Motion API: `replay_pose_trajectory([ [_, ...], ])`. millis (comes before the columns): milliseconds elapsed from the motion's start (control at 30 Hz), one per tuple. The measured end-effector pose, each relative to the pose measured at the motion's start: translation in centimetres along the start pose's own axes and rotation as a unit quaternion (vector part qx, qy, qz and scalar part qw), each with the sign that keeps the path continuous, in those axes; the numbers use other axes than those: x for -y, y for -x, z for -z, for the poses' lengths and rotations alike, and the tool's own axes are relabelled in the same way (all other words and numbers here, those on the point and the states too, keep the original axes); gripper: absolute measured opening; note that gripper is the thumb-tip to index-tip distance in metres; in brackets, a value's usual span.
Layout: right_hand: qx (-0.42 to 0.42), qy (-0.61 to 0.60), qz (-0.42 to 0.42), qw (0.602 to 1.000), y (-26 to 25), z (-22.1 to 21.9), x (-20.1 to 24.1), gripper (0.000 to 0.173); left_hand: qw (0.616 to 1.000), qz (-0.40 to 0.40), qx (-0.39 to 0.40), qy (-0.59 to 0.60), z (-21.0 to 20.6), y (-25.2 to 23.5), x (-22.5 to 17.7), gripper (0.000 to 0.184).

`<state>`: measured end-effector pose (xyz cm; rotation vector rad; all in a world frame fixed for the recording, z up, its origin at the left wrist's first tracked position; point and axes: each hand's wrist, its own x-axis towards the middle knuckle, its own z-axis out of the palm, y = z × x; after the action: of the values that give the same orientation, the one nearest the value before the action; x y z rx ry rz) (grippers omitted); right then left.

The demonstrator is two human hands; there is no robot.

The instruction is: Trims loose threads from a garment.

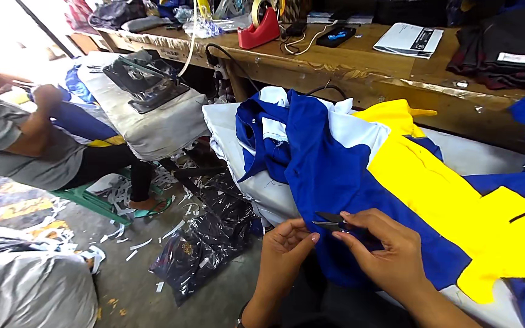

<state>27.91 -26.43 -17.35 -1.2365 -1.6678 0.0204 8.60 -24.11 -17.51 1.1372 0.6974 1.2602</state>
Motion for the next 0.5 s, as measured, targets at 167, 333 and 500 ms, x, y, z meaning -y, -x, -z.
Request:
replay_pose_trajectory([
  [167,0.003,-0.015,-0.016,1.0,0.19,-0.19,0.02,0.029,1.0,-0.004,0.012,-0.002,-0.02,-0.04,-0.04,0.024],
  [333,0.015,-0.048,-0.034,0.998,0.22,-0.09,-0.06,0.029,1.0,0.0,0.017,0.011,0.01,-0.02,0.02,0.023],
  [500,0.013,-0.034,-0.025,0.999,0.2,-0.01,-0.06,0.025,1.0,-0.002,0.022,0.004,0.07,0.05,0.1,0.021],
])
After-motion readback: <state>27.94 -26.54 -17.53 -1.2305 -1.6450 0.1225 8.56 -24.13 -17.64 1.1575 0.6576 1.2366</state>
